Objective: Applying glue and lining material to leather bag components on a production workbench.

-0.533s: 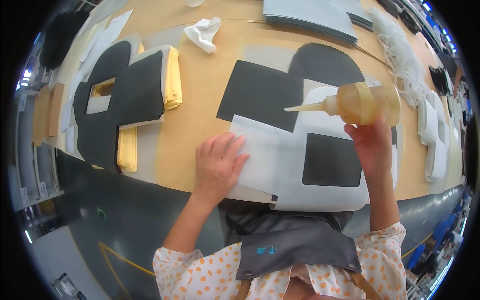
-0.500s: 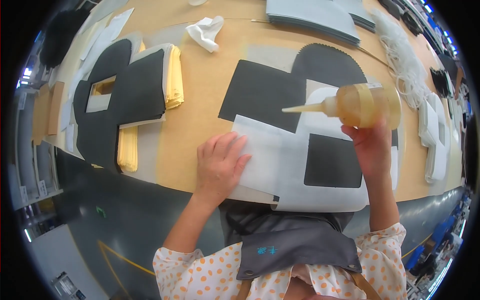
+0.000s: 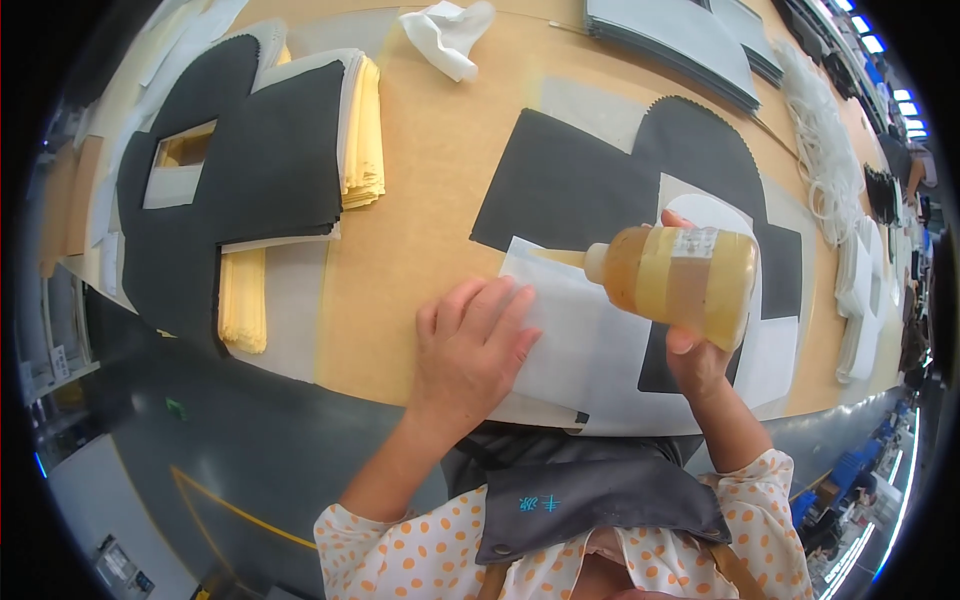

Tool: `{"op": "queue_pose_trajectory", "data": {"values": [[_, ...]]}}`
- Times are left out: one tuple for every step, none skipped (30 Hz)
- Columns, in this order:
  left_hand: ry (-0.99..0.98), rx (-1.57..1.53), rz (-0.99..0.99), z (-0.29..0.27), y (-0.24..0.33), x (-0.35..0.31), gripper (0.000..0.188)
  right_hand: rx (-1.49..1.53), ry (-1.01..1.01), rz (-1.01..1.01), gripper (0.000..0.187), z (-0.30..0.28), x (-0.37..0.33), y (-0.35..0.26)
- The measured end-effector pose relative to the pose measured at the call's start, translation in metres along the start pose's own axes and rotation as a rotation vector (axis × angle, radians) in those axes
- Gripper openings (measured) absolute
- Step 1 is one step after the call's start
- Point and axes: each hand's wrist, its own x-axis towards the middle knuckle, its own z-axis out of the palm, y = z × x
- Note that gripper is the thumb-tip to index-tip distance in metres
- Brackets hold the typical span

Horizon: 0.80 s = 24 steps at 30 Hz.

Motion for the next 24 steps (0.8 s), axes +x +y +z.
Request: {"op": "queue_pose_trajectory", "data": {"values": [[0.000,-0.007,-0.004,0.000,0.000,0.000,0.038,-0.006,-0.003,0.004,0.101,0.001,-0.001,0.001],[-0.005,-0.013,-0.009,-0.001,0.000,0.000,0.038,-0.028,-0.022,0.010,0.102,0.002,-0.001,0.003],[-0.011,-0.020,-0.012,-0.001,0.000,0.000,0.039,-0.050,-0.041,0.015,0.102,0.003,-0.001,0.003],[-0.011,-0.027,-0.016,-0.001,0.000,0.000,0.039,-0.055,-0.043,0.020,0.102,0.005,-0.001,0.004],[-0.018,-0.035,-0.016,-0.001,0.000,0.000,0.040,-0.049,-0.036,0.018,0.103,0.007,-0.002,0.004],[-0.024,-0.044,-0.016,-0.001,0.000,0.000,0.040,-0.043,-0.029,0.015,0.103,0.008,-0.001,0.004],[-0.025,-0.046,-0.021,-0.001,-0.001,0.000,0.040,-0.045,-0.032,0.019,0.103,0.010,-0.001,0.005],[-0.025,-0.053,-0.022,-0.001,-0.001,0.000,0.041,-0.041,-0.032,0.013,0.103,0.011,-0.001,0.006],[-0.026,-0.058,-0.023,-0.002,-0.001,0.000,0.041,-0.038,-0.032,0.005,0.103,0.012,0.000,0.007],[-0.026,-0.063,-0.025,-0.002,-0.001,0.000,0.041,-0.042,-0.033,0.008,0.103,0.012,0.000,0.007],[-0.032,-0.068,-0.024,-0.003,-0.001,0.001,0.042,-0.053,-0.035,0.011,0.103,0.012,0.000,0.007],[-0.038,-0.073,-0.024,-0.003,-0.001,0.001,0.042,-0.064,-0.036,0.014,0.104,0.012,0.001,0.007],[-0.038,-0.073,-0.026,-0.003,-0.001,0.000,0.042,-0.064,-0.037,0.016,0.104,0.012,0.000,0.008],[-0.039,-0.071,-0.026,-0.002,-0.001,-0.001,0.042,-0.082,-0.038,-0.002,0.104,0.011,-0.002,0.009],[-0.039,-0.068,-0.026,-0.002,-0.001,-0.002,0.043,-0.101,-0.039,-0.019,0.105,0.011,-0.003,0.011],[-0.040,-0.071,-0.026,-0.002,-0.001,-0.002,0.043,-0.104,-0.038,-0.019,0.105,0.008,-0.003,0.012],[-0.041,-0.073,-0.026,-0.003,-0.001,-0.001,0.043,-0.150,-0.088,-0.073,0.105,0.005,-0.002,0.014],[-0.042,-0.075,-0.027,-0.004,-0.001,-0.001,0.043,-0.196,-0.139,-0.126,0.104,0.003,-0.002,0.015],[-0.043,-0.077,-0.027,-0.004,-0.001,-0.001,0.043,-0.197,-0.138,-0.125,0.104,0.003,-0.002,0.015],[-0.044,-0.078,-0.028,-0.004,-0.001,-0.001,0.043,-0.219,-0.159,-0.146,0.104,0.003,-0.002,0.014],[-0.045,-0.078,-0.029,-0.003,-0.001,-0.001,0.043,-0.240,-0.179,-0.166,0.103,0.004,-0.001,0.013],[-0.045,-0.078,-0.030,-0.003,-0.001,-0.001,0.043,-0.240,-0.180,-0.166,0.103,0.004,-0.001,0.012],[-0.042,-0.078,-0.030,-0.003,-0.001,-0.001,0.043,-0.242,-0.195,-0.190,0.103,0.005,-0.001,0.011],[-0.039,-0.077,-0.031,-0.003,-0.002,-0.001,0.043,-0.245,-0.211,-0.215,0.103,0.005,-0.001,0.010]]}}
